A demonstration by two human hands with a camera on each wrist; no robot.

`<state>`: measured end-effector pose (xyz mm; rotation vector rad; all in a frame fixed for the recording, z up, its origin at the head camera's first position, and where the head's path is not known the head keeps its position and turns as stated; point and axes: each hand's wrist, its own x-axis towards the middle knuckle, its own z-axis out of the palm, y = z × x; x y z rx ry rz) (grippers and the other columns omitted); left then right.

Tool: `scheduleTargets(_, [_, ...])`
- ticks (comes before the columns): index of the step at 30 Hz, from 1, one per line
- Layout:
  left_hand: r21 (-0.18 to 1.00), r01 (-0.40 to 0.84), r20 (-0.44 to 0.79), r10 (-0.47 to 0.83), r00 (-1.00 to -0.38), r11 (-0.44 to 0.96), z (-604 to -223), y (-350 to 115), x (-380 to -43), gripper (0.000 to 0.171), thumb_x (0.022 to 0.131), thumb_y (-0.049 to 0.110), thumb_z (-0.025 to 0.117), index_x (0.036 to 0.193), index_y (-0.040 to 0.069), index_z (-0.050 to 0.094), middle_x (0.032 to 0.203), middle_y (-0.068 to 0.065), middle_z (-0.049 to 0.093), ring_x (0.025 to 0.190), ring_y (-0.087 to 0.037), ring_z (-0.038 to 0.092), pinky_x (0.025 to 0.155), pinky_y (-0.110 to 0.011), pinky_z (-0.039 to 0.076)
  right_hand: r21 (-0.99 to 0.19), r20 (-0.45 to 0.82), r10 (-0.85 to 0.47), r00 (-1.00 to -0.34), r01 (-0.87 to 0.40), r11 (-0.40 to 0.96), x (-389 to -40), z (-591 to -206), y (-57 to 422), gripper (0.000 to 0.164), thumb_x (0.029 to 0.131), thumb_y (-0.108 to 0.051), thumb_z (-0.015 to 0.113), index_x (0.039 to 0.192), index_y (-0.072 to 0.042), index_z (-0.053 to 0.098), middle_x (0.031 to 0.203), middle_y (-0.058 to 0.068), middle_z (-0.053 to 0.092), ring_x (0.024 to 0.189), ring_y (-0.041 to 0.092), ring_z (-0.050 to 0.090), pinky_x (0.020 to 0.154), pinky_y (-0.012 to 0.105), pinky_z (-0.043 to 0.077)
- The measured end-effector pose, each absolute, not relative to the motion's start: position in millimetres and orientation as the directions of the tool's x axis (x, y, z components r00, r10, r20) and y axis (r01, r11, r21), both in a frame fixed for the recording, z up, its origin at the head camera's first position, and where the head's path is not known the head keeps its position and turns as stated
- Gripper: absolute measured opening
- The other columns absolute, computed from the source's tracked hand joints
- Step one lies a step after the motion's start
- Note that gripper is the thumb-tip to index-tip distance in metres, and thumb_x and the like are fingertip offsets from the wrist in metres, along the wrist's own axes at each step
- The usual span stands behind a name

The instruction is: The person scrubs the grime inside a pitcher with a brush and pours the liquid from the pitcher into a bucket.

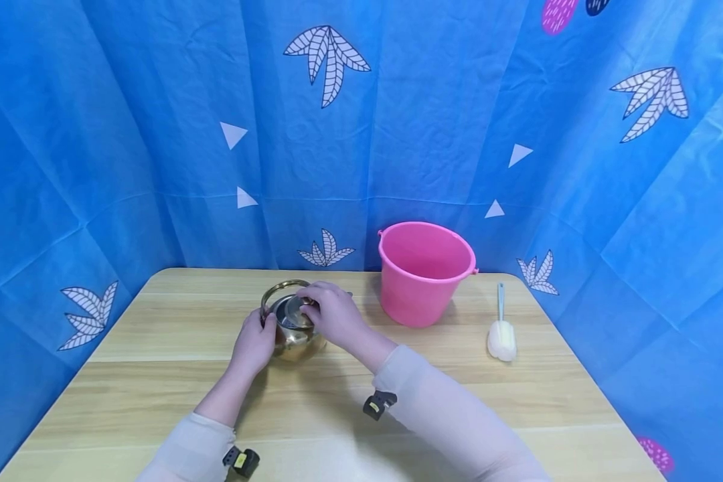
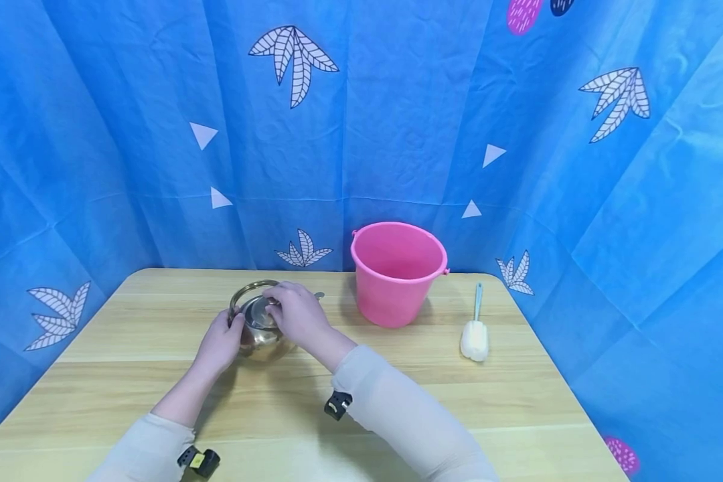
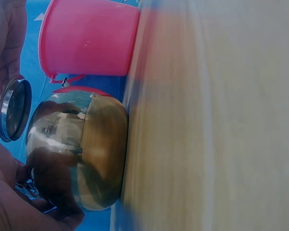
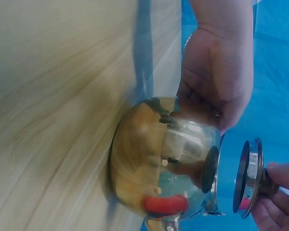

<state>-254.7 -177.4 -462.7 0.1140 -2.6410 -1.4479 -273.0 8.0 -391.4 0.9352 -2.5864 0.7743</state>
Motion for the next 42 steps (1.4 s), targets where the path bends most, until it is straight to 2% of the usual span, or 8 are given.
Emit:
scheduleTargets(27, [0.846,-0.003,0.084,-0.14,-0.987,0.533,-464,-177,-256,0.048,0.107,0.024,0.035,0.136,-0.014,0.042,0.138,-0.038,0.043,0.134,-0.051,0.039,0.113,-0.06,0.029,-0.379,0.434,-0.53,-0.728,-0.682,0.626,-267,-392,34,0.026,0.092,-0.009,0.072,0.117,-0.005,0.072,0.108,0.004,0.071,0.101,0.018,0.066,0.091,0.027,0.053])
scheduleTargets(42, [0.833,-0.019,0.074,-0.144,-0.987,0.552,-463,-176,-254,0.05,0.107,0.024,0.033,0.138,-0.015,0.039,0.138,-0.038,0.043,0.133,-0.052,0.04,0.113,-0.06,0.029,-0.371,0.43,-0.541,-0.723,-0.688,0.624,-261,-392,50,0.025,0.091,-0.008,0.073,0.115,-0.007,0.074,0.107,0.004,0.072,0.099,0.018,0.067,0.087,0.03,0.055])
